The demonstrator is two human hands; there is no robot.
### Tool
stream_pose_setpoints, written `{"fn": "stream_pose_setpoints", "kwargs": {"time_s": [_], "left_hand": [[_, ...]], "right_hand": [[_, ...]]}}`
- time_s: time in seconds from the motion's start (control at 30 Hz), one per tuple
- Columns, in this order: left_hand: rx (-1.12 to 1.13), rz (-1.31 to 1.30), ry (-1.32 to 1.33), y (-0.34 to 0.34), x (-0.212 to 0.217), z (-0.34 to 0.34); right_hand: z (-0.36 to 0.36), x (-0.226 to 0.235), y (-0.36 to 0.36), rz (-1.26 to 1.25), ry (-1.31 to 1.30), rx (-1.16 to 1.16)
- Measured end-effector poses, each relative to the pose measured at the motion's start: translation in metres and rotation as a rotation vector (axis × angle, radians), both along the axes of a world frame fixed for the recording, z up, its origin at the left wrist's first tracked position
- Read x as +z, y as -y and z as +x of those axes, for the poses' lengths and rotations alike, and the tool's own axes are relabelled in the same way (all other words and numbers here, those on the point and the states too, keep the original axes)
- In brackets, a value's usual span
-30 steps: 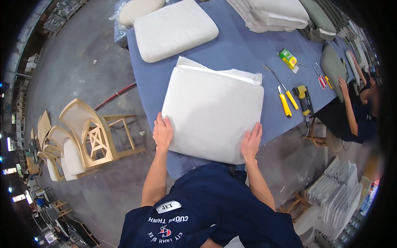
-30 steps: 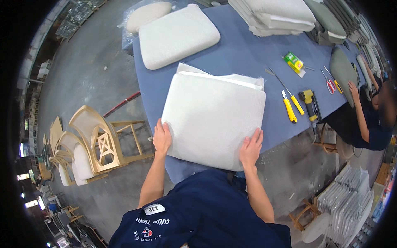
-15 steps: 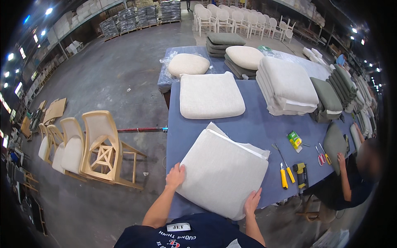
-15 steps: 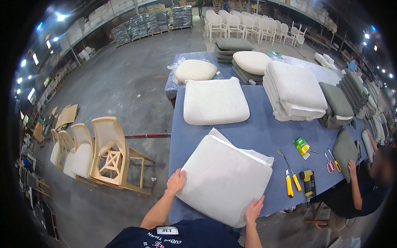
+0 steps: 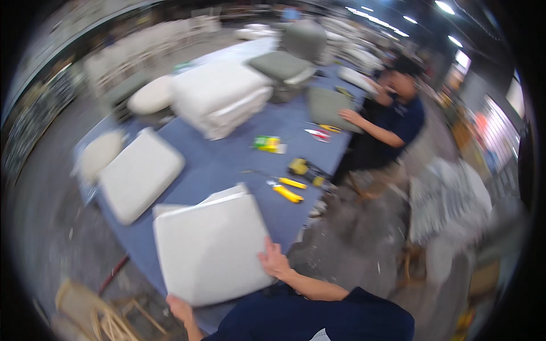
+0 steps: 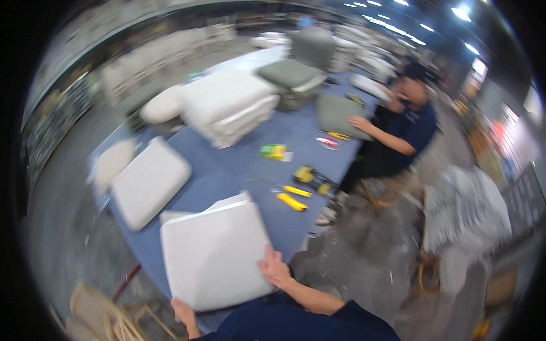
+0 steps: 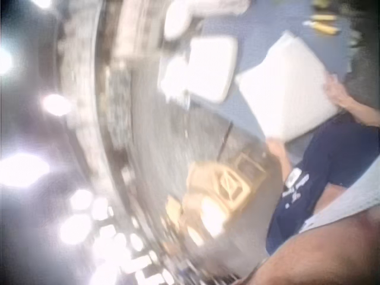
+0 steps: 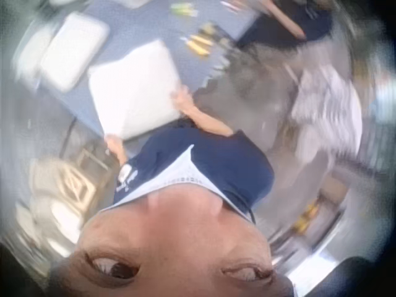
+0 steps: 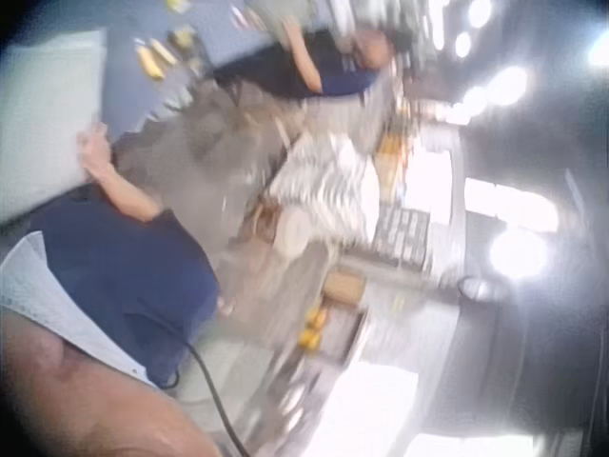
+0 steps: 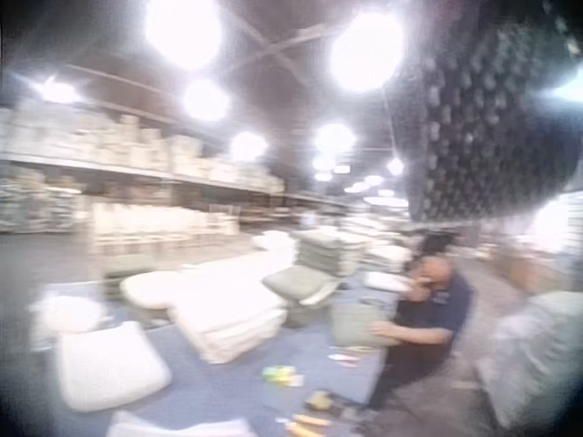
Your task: The person staples white fabric onto a cushion using a pneumatic staple gun, trims excess fabric with a utility knife, and stacks the finished cushion on a table. The person handles multiple cushions and tools during the process.
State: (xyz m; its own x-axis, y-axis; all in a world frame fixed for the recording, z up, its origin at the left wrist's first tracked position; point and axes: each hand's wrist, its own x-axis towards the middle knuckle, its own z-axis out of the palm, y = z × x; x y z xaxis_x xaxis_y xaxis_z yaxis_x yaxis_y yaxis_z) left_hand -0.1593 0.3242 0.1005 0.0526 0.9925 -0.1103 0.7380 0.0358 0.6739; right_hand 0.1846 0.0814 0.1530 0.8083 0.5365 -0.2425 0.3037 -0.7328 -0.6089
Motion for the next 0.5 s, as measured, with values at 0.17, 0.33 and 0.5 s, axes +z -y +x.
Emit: {"fn": "stream_pose_setpoints", "kwargs": {"time_s": [0.17, 0.33, 0.5], "left_hand": [[0.028, -0.054, -0.075, -0.017, 0.035, 0.031], [-0.033, -0.062, -0.094, -0.041, 0.03, 0.055], [-0.05, -0.058, -0.099, -0.053, 0.027, 0.055]], "right_hand": [[-0.008, 0.001, 0.002, 0.192, -0.034, -0.099], [-0.051, 0.014, 0.003, 0.091, 0.157, -0.14], [-0.04, 0.02, 0.01, 0.106, 0.087, -0.046]]}}
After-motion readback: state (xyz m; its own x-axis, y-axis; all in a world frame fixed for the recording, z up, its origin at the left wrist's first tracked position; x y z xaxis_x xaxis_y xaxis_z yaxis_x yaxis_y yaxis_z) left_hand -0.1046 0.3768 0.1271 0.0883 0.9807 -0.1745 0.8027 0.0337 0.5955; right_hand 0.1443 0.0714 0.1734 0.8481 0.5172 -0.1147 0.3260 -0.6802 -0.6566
